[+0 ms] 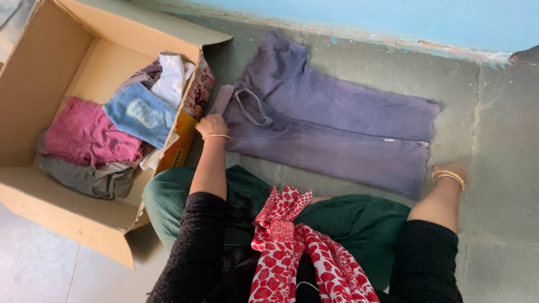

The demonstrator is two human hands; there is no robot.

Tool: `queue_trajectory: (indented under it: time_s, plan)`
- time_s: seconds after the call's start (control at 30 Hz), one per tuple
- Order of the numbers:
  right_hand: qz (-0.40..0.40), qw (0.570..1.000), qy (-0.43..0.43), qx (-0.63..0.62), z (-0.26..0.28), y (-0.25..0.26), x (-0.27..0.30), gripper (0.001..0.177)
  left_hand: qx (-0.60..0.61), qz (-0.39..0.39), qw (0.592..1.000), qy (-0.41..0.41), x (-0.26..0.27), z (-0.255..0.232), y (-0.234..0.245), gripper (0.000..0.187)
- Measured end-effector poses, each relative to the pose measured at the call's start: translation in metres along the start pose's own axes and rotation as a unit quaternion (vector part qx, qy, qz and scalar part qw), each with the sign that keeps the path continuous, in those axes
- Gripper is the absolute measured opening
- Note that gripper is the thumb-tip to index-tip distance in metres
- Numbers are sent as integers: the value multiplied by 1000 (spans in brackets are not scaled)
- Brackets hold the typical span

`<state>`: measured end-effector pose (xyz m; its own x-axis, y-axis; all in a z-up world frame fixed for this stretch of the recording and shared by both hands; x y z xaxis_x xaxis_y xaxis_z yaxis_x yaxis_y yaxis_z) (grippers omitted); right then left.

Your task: The person sits on the floor and folds several garments one by one, including a purple shirt, pink shorts, blue shorts, a brown item, a white item, and two patterned shirts. Each item is unfolded, folded neatly, and placed in a stack on the floor.

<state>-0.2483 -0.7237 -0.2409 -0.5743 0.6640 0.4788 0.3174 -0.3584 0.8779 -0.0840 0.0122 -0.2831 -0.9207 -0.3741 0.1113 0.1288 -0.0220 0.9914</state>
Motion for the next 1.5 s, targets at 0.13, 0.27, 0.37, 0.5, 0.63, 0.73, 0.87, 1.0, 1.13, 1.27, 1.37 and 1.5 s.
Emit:
queue_trajectory:
  time_s: [0.13, 0.27, 0.37, 0.5, 0.63, 0.73, 0.87, 1.0, 1.13, 1.27, 1.37, 1.5]
  plan:
    - [-282, 946, 162, 5, 55, 19, -3, 50, 102, -191, 961, -171, 0, -48, 48, 32]
    - [-324, 890, 317, 51, 128, 8, -11, 43, 141, -76, 969, -190, -40, -93, 68, 36]
    - [-273, 906, 322, 39, 158, -10, -26, 37, 232, 41, 962, -136, -78, -120, 58, 52]
    - [-251, 912, 322, 50, 166, -2, -62, 41, 268, 55, 958, -86, -125, -144, 36, 58]
    - [-224, 923, 306, 61, 152, 21, -102, 52, 336, 67, 936, -77, -162, -171, 10, 73]
    - [-214, 924, 309, 68, 149, 29, -124, 60, 360, 12, 923, -138, -176, -201, -3, 77]
    - [-172, 938, 293, 66, 145, 19, -139, 65, 423, 8, 897, -130, -181, -221, -19, 92]
    - [-165, 944, 279, 66, 142, 15, -140, 57, 442, 23, 893, -84, -180, -217, -7, 79]
    - [-231, 918, 315, 69, 135, 32, -121, 32, 479, 13, 870, -112, -168, -200, 39, 49]
    - [-299, 877, 371, 65, 100, 55, -81, 21, 553, 119, 802, -191, -151, -162, 92, 38]
    - [-324, 871, 351, 113, 53, 49, -40, 13, 564, 202, 765, -237, -127, -106, 115, 30]
    - [-275, 880, 345, 175, 5, 16, 18, 9, 470, 280, 795, -261, -81, -22, 106, 28]
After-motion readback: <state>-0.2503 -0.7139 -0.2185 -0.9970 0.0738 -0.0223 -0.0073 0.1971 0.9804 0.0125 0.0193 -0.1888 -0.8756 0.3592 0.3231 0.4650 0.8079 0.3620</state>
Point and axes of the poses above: each hand's wrist, its own x-axis away from the middle knuckle, its own y-axis out of the back of the hand, z = x × y, the point moved 3 cm from there along -x, towards the middle knuckle, and after that the axes turned 5 degrees about y, right-handed, at the moved point
